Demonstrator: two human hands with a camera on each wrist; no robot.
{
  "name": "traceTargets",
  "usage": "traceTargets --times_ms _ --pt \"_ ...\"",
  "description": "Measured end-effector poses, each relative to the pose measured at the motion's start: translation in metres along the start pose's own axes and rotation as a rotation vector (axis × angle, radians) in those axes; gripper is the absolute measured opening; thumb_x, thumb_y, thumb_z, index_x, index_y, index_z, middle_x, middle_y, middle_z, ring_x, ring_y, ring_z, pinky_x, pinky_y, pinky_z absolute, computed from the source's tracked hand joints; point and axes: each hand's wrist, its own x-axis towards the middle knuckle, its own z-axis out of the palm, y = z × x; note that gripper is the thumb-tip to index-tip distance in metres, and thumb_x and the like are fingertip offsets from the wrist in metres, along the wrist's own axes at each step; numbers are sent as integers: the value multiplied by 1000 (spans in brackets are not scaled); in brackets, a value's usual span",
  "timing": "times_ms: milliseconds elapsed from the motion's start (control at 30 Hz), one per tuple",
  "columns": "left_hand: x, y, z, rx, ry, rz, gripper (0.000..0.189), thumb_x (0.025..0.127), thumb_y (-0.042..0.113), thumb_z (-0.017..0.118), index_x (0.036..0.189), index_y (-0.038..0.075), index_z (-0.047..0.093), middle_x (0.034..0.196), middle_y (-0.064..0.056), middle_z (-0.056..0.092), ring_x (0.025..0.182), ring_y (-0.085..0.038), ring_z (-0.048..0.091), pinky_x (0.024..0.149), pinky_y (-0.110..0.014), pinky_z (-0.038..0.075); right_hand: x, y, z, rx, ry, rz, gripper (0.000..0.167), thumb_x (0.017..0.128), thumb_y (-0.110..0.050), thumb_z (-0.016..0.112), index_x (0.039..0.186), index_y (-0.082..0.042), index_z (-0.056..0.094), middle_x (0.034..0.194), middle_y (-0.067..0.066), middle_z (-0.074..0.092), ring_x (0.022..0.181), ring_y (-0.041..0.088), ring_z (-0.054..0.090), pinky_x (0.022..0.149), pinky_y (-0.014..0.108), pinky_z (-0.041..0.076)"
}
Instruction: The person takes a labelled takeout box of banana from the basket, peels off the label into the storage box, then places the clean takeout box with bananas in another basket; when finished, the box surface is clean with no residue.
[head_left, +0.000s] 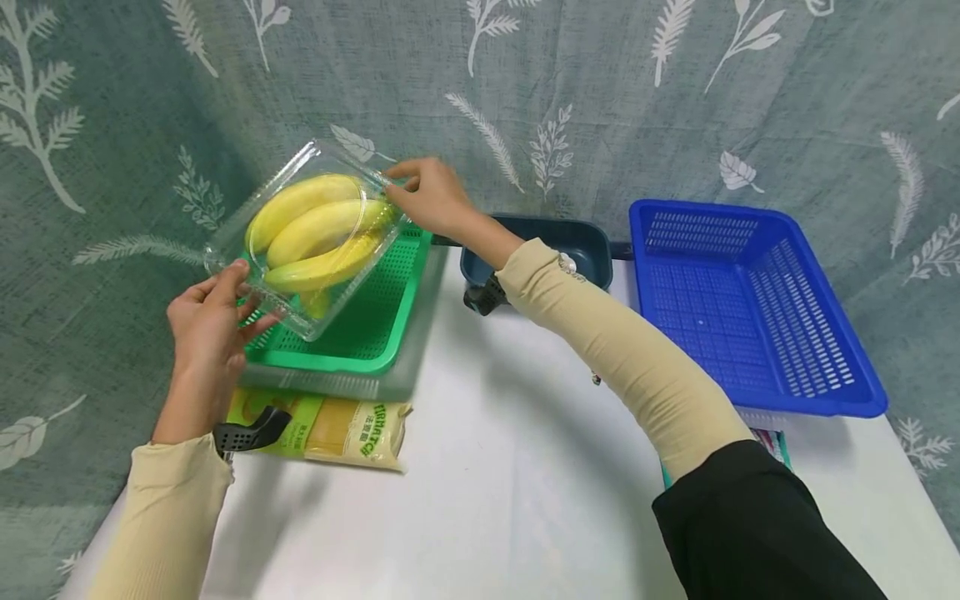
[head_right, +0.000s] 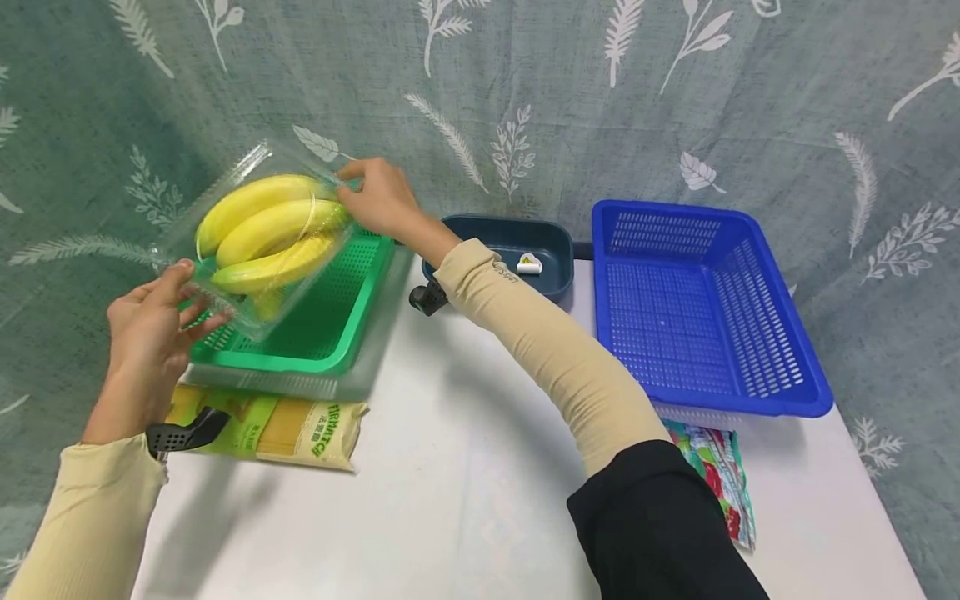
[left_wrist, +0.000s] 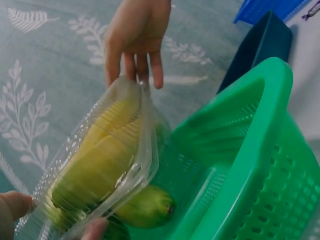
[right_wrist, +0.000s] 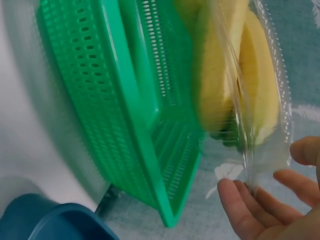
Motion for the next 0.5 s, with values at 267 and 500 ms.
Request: traceTargets --times_ms 267,500 --pt "11 -3 10 -11 12 -94 41 87 27 79 111 9 52 99 -2 39 94 -16 47 78 -33 60 -11 11 -11 -13 24 20 42 103 -28 56 142 -13 56 143 6 55 127 18 53 87 31 53" --pt "15 -4 23 -54 2 -205 59 91 22 74 131 19 31 94 0 37 85 -15 48 83 -35 59 -29 16 -18 -7 3 -44 41 104 -27 55 141 -9 57 139 9 58 126 19 55 86 29 52"
